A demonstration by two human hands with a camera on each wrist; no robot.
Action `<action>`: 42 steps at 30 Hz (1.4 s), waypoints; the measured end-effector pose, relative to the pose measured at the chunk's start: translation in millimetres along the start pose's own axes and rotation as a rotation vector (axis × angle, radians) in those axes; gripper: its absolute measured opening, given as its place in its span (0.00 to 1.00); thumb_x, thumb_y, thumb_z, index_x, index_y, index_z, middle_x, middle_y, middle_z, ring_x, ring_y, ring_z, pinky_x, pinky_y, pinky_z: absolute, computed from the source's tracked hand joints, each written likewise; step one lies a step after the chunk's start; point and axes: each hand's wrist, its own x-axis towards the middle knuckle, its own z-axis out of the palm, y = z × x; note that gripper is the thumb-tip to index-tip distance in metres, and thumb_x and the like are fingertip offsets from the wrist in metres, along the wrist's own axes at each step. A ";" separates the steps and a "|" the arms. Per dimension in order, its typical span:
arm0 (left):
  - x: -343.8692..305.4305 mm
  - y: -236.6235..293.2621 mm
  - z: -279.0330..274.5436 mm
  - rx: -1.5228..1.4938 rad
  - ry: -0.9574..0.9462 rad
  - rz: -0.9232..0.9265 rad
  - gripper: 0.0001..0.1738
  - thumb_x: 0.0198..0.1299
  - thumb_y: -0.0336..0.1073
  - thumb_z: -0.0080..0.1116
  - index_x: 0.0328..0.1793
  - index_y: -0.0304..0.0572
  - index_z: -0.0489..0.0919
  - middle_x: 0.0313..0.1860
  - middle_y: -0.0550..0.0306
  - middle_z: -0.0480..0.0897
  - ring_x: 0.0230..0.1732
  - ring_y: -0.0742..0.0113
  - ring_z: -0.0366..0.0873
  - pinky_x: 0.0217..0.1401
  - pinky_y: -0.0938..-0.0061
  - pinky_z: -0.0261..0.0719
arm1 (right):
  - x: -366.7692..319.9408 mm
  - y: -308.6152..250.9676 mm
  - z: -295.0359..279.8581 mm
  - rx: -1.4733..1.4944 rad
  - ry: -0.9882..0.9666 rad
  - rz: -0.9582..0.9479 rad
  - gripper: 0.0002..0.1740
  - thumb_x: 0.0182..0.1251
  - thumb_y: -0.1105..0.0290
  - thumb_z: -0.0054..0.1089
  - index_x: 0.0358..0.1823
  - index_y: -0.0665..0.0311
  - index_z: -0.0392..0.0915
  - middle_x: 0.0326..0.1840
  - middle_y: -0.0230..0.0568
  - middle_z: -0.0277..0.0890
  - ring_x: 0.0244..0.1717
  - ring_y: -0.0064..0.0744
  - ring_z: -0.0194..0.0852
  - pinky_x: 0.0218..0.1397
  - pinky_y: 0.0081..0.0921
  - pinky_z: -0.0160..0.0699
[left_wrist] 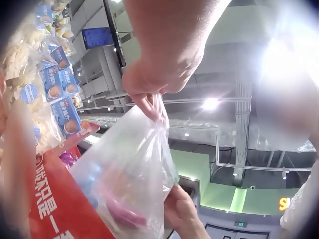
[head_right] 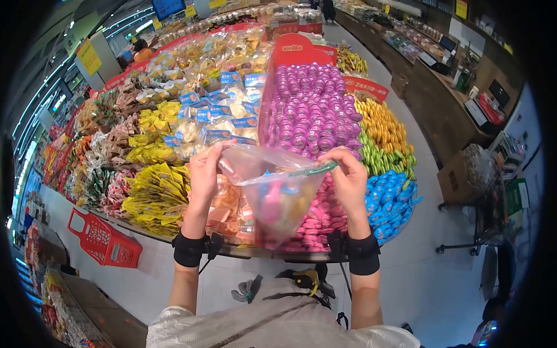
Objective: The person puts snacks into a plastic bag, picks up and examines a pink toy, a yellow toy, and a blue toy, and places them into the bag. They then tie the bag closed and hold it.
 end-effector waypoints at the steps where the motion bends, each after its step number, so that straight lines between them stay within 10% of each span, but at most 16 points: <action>1: 4.5 1.9 -1.1 0.037 0.011 0.006 0.16 0.60 0.36 0.43 0.43 0.31 0.76 0.17 0.59 0.76 0.16 0.76 0.73 0.17 0.86 0.70 | 5.5 -9.4 -3.2 -0.008 -0.082 -0.053 0.07 0.59 0.72 0.50 0.31 0.71 0.71 0.29 0.37 0.68 0.30 0.22 0.65 0.35 0.16 0.63; 6: 28.4 10.5 6.0 0.089 -0.040 -0.088 0.10 0.56 0.34 0.50 0.36 0.34 0.78 0.13 0.63 0.73 0.09 0.81 0.67 0.10 0.87 0.61 | 16.0 -16.4 -22.9 0.149 -0.191 0.022 0.06 0.54 0.77 0.44 0.20 0.68 0.64 0.23 0.33 0.62 0.26 0.20 0.57 0.27 0.16 0.55; 11: 38.6 4.7 13.8 0.441 -0.087 -0.033 0.11 0.56 0.34 0.50 0.35 0.32 0.78 0.10 0.62 0.72 0.07 0.80 0.66 0.08 0.83 0.60 | 16.2 -20.7 -27.2 -0.361 -0.398 -0.173 0.09 0.50 0.72 0.46 0.17 0.68 0.64 0.17 0.34 0.62 0.23 0.26 0.59 0.27 0.22 0.58; 14: 45.3 -0.2 6.1 0.587 -0.021 0.179 0.11 0.56 0.34 0.50 0.34 0.32 0.78 0.10 0.62 0.72 0.07 0.80 0.65 0.07 0.84 0.59 | 19.0 -37.4 -28.2 0.046 -0.238 -0.155 0.08 0.50 0.70 0.48 0.24 0.69 0.69 0.24 0.36 0.69 0.29 0.26 0.66 0.35 0.22 0.64; 15: 39.3 19.8 10.7 0.492 -0.051 0.013 0.10 0.56 0.33 0.49 0.34 0.33 0.77 0.09 0.62 0.71 0.06 0.80 0.65 0.07 0.84 0.59 | 19.5 -33.6 -38.6 0.183 -0.278 -0.110 0.21 0.46 0.66 0.57 0.43 0.67 0.69 0.44 0.42 0.70 0.46 0.30 0.67 0.52 0.27 0.63; 19: 38.3 10.2 0.2 0.307 -0.110 -0.134 0.11 0.56 0.34 0.49 0.36 0.33 0.75 0.11 0.58 0.73 0.08 0.75 0.69 0.10 0.82 0.63 | -5.8 -11.0 -40.3 -0.289 -0.579 0.223 0.56 0.28 0.68 0.71 0.63 0.67 0.48 0.64 0.46 0.49 0.65 0.35 0.44 0.66 0.29 0.42; 25: 20.4 -20.0 2.9 -0.090 -0.323 -0.068 0.13 0.57 0.33 0.48 0.47 0.36 0.71 0.19 0.59 0.74 0.16 0.77 0.71 0.16 0.85 0.66 | -27.8 47.1 -1.9 -0.026 -0.228 0.406 0.34 0.49 0.68 0.61 0.58 0.69 0.57 0.49 0.42 0.68 0.50 0.28 0.65 0.52 0.24 0.65; 29: 4.5 -67.9 -14.8 -0.512 -0.296 0.168 0.41 0.46 0.39 0.62 0.63 0.39 0.52 0.40 0.55 0.72 0.33 0.74 0.72 0.26 0.83 0.72 | -27.4 62.6 8.3 0.200 -0.001 0.498 0.14 0.60 0.63 0.51 0.39 0.68 0.72 0.37 0.30 0.71 0.42 0.19 0.65 0.47 0.19 0.63; 32: -7.3 -91.1 -15.4 -0.233 -0.246 0.161 0.47 0.40 0.41 0.67 0.63 0.38 0.51 0.46 0.54 0.69 0.40 0.70 0.70 0.36 0.77 0.74 | -28.6 56.4 14.4 0.169 0.060 0.317 0.10 0.62 0.65 0.48 0.33 0.65 0.74 0.28 0.26 0.71 0.30 0.15 0.68 0.33 0.14 0.66; 37: -13.9 -94.9 11.1 0.147 -0.219 0.046 0.16 0.57 0.36 0.50 0.48 0.34 0.69 0.41 0.57 0.73 0.39 0.74 0.69 0.44 0.80 0.67 | -25.1 62.8 31.1 0.164 0.159 0.216 0.11 0.64 0.66 0.44 0.38 0.65 0.72 0.30 0.24 0.69 0.31 0.12 0.63 0.32 0.11 0.62; 42: -12.4 -87.5 36.9 -0.536 -0.058 -0.124 0.12 0.61 0.40 0.44 0.39 0.39 0.72 0.34 0.65 0.73 0.33 0.80 0.67 0.37 0.83 0.66 | -6.5 23.8 48.6 0.327 0.153 0.199 0.21 0.67 0.61 0.34 0.47 0.72 0.69 0.40 0.39 0.72 0.41 0.27 0.69 0.47 0.23 0.65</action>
